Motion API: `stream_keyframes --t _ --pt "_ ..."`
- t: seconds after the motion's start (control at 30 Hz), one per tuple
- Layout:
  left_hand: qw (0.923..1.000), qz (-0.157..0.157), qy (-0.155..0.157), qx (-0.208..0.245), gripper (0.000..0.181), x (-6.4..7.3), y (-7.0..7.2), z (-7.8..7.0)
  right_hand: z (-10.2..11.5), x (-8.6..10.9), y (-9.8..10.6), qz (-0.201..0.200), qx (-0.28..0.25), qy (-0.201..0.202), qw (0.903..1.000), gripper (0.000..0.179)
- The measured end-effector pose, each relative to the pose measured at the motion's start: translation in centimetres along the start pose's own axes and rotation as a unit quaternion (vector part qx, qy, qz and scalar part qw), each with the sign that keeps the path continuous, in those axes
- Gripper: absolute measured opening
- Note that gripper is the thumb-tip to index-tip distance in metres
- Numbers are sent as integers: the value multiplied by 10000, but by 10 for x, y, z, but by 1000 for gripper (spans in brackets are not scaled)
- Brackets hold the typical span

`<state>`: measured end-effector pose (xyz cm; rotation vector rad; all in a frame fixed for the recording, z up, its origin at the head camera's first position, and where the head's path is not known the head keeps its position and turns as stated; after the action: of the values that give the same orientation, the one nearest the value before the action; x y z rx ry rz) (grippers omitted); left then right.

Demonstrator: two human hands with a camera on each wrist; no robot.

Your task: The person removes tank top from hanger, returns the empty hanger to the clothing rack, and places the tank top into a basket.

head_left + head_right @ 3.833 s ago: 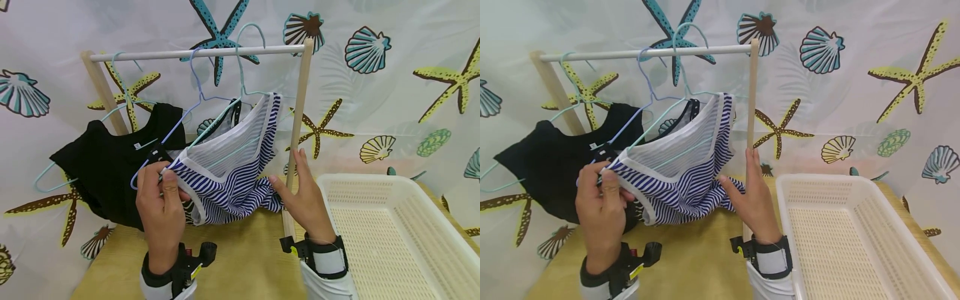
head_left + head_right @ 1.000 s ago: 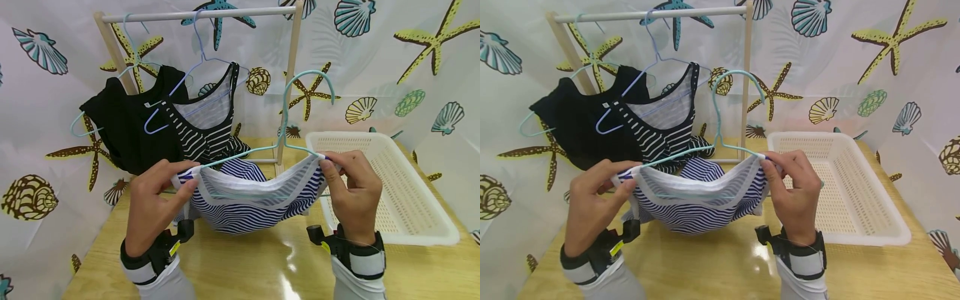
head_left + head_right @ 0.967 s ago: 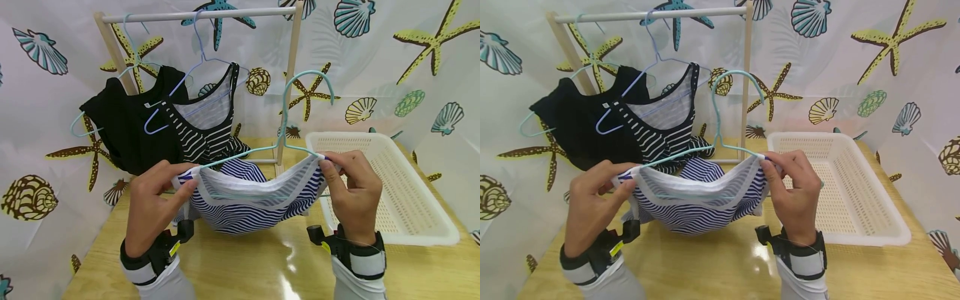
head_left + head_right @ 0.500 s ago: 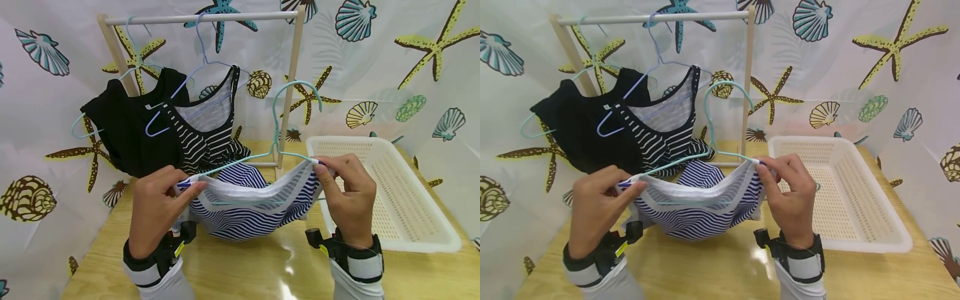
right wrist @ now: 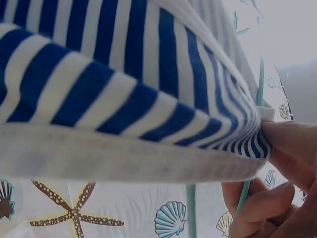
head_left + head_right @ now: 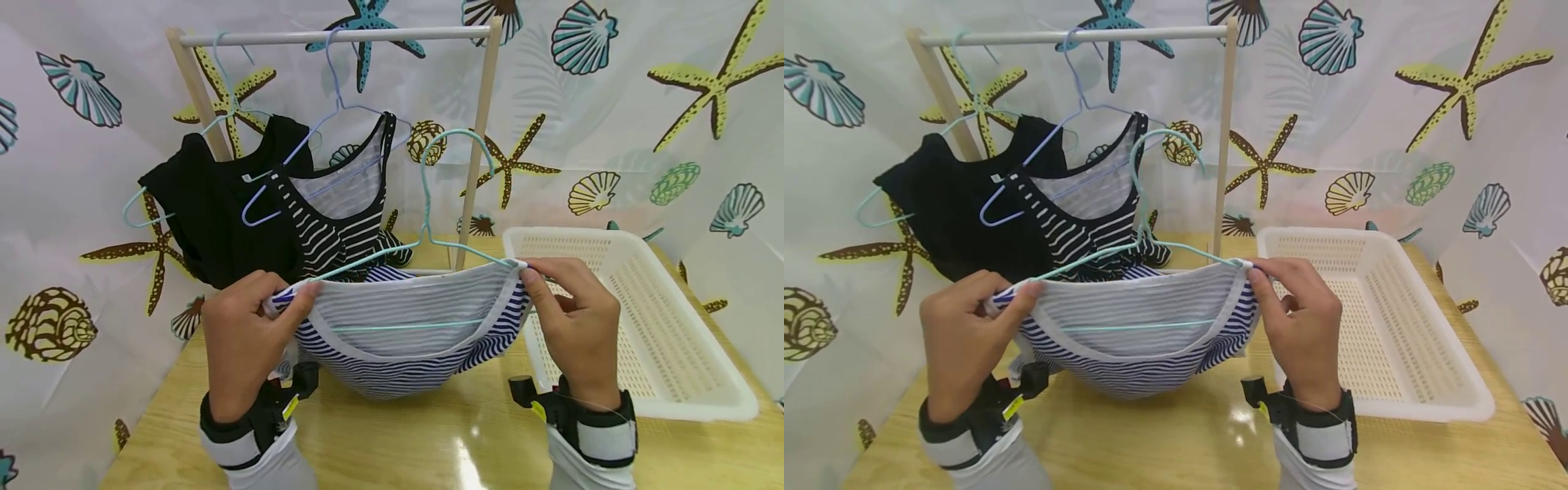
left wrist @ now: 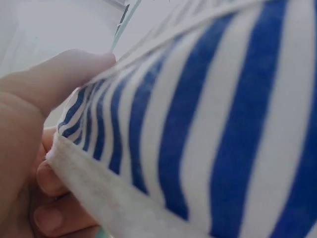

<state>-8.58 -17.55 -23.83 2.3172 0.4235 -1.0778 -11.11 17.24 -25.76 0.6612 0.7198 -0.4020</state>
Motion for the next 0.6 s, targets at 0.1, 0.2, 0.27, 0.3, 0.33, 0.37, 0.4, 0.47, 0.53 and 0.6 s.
stream_keyframes --t 0.1,0.2,0.27,0.3,0.33,0.37,0.4,0.47,0.53,0.6 --pt "9997 -191 67 170 26 1 4 2 -4 0 5 -41 120 -127 9998 18" --pt "9994 -252 85 238 26 1 5 2 -6 1 7 -30 197 -196 9996 19" --pt "9992 -261 98 270 26 1 6 2 -7 0 9 -73 243 -208 9995 18" --pt "9992 -273 89 295 25 1 6 2 -8 0 10 -100 272 -212 9994 18" --pt "9990 -292 81 318 25 0 7 2 -9 -1 11 -135 321 -207 9992 17" --pt "9988 -328 73 346 24 0 8 2 -9 -2 13 -173 354 -212 9990 16" --pt "9987 -356 65 368 23 -1 9 1 -10 -3 14 -207 392 -220 9988 15" --pt "9987 -360 60 368 22 -1 10 1 -11 -4 15 -226 477 -247 9983 13" --pt "9985 -396 55 377 20 0 11 1 -12 -3 15 -151 504 -264 9983 13" --pt "9981 -467 40 389 19 1 12 1 -13 -2 14 -112 491 -315 9982 16"
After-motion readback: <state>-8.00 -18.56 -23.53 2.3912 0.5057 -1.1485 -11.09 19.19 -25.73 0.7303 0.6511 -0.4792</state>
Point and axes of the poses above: each hand's wrist, its own x-axis away from the middle knuckle, its own y-axis out of the back of the hand, z = x × y, the point moved 7 cm from there along -x, towards the middle knuckle, and after that the axes turned 13 degrees about x, right-handed, at the moved point
